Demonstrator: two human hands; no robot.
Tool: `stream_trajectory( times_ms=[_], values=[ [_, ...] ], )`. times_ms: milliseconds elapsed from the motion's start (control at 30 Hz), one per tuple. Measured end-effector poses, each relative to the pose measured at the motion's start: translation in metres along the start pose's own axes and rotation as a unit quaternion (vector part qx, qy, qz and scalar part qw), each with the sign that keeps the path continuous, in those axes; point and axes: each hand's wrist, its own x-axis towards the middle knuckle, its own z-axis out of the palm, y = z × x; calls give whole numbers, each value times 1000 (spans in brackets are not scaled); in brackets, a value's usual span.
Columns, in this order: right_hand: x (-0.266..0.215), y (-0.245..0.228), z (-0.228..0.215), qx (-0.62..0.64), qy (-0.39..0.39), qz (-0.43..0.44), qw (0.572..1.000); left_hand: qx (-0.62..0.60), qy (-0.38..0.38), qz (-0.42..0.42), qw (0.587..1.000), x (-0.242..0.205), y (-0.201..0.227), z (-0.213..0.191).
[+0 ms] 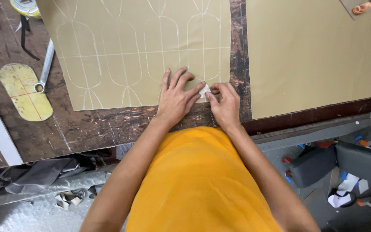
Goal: The person uses a small triangular template and a white marking tool to trace repeating curved patterns onto a large sheet of brown paper on a workbench. They repeatedly reposition the template and trace along its edges, then rotate the paper to continue the pattern.
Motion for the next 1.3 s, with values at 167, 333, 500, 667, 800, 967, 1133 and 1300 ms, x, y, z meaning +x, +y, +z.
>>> stream_trajectory(
  times_ms=[167, 333, 500, 667, 800, 967, 1133, 1300],
  values=[
    [0, -2, -8, -26, -52, -5, 998, -21, 18, 2, 1000, -2, -3, 3],
    [-4, 5, -3, -63, -36, -52, 996, -17, 39, 26, 999, -4, -8, 7],
    [-7, 10, -1, -71, -26, -69, 995, -11, 38, 20, 999, -5, -8, 8],
    [-8, 9, 0, -60, -24, -57, 996, -10, 32, 19, 999, -5, -7, 8],
    [-6, 7, -1, -61, -32, -39, 997, -10, 32, 18, 999, -4, -7, 9],
    [-6, 8, 0, -57, -30, -47, 997, -14, 32, 21, 999, -3, -7, 7],
    [-2, 13, -7, -30, -60, -31, 997, 1, 17, 13, 1000, -3, -3, 5],
    [19, 19, -35, 3, -72, 37, 997, -10, 21, 3, 1000, 0, -1, 2]
  ],
)
